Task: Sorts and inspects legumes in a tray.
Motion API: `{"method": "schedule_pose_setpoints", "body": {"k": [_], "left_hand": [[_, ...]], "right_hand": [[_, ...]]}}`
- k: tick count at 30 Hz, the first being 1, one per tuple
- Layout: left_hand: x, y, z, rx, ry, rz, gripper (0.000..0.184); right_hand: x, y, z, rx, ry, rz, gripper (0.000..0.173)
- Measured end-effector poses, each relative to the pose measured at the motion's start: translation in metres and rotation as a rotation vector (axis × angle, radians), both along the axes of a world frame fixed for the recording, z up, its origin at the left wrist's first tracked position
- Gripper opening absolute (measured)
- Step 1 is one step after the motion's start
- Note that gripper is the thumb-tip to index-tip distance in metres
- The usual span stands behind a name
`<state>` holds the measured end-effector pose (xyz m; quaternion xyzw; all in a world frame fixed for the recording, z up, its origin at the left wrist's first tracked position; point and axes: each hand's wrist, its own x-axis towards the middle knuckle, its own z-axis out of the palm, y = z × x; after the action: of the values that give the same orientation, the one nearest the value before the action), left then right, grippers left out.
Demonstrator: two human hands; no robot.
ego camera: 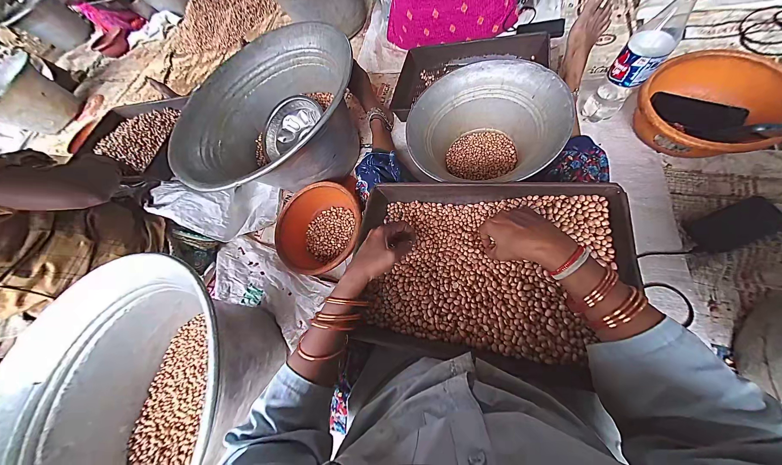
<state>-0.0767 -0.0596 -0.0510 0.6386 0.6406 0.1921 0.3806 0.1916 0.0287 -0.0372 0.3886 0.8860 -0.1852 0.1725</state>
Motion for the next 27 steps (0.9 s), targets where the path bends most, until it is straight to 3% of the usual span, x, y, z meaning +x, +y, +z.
{"method": "schedule_pose_setpoints", "body": {"k": [3, 7, 9, 11, 14, 19, 21, 23, 27], "left_hand": [[0.015, -0.005, 0.006, -0.159, -0.337, -0.082, 0.021], [0.044, -0.005, 0.004, -0.406, -0.499, -0.242, 0.008], [0.053, -0.008, 0.010, -0.487, -0.577, -0.203, 0.018], [0.047, -0.006, 0.010, -0.483, -0.620, -0.185, 0.016], [0.010, -0.004, 0.020, -0.278, -0.433, -0.063, 0.013], [-0.057, -0.015, 0.063, 0.242, 0.397, 0.296, 0.011], [-0.058, -0.010, 0.067, 0.324, 0.528, 0.323, 0.016], [-0.034, -0.001, 0.064, 0.336, 0.492, 0.198, 0.017], [0.044, 0.029, 0.037, 0.176, 0.316, -0.317, 0.029]], "right_hand": [[-0.003, -0.013, 0.009, 0.095, 0.176, 0.013, 0.013], [-0.024, -0.044, 0.037, 0.048, 0.407, 0.123, 0.008], [-0.032, -0.054, 0.043, -0.001, 0.468, 0.165, 0.011], [-0.030, -0.053, 0.042, 0.040, 0.516, 0.159, 0.012], [-0.009, -0.033, 0.037, 0.186, 0.523, 0.025, 0.012], [0.033, 0.000, 0.038, 0.270, 0.353, -0.306, 0.013], [0.041, 0.008, 0.037, 0.267, 0.310, -0.380, 0.016], [0.044, 0.016, 0.034, 0.248, 0.249, -0.417, 0.019], [0.046, 0.024, 0.028, 0.233, 0.161, -0.481, 0.017]]}}
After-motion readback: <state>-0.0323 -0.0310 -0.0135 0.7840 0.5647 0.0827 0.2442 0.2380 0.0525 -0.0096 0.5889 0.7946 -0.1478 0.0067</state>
